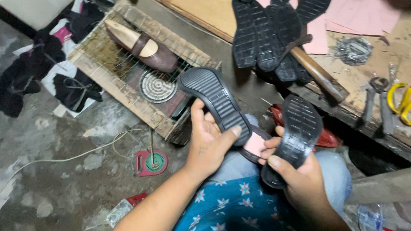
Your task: The person uses a wooden mallet to tap the sole of a brown shoe, then removes a pink insole and inserts a black rubber sole. The person continues to tap the shoe with the mallet to secure the sole.
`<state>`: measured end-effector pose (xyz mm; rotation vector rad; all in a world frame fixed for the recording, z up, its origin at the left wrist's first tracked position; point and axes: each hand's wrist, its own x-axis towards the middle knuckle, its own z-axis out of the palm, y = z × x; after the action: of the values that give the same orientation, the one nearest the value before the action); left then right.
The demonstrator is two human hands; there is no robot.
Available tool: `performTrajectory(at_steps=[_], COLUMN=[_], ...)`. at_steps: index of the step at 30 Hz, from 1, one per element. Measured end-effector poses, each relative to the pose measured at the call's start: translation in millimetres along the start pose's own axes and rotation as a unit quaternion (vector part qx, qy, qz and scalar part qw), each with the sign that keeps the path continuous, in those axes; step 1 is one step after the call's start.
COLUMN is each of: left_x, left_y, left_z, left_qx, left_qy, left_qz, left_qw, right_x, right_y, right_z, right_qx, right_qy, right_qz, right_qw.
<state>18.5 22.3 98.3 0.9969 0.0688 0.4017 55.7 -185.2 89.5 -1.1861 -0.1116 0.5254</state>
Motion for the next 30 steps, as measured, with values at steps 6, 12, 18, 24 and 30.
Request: performTrajectory(at_steps=[6, 12, 18, 24, 30], left_x=[74, 142, 149, 135, 130], left_y=[34, 85, 68, 39, 28], left_z=[-97, -191, -212, -193, -180], left_qx=[0.097, 0.064, 0.016, 0.065, 0.121], left_qy=[0.240, 0.293, 0.408, 0.437, 0.451], left_qz=[0.095, 0.097, -0.015, -0.028, -0.017], left_qw=[0.961, 0.949, 0.913, 0.897, 0.884], right_x=[-9, -9, -10, -8, -6], right_y=[1, 5, 5, 2, 7], right_z=[-30, -50, -48, -46, -55], right_qx=[-0.053, -0.086, -0.085, -0.095, -0.113], right_qy=[0.020, 0.042, 0.055, 0.062, 0.033], right_qz=[0.018, 0.015, 0.007, 0.021, 0.029], right_qw=[0.998, 0.995, 0.995, 0.993, 0.993])
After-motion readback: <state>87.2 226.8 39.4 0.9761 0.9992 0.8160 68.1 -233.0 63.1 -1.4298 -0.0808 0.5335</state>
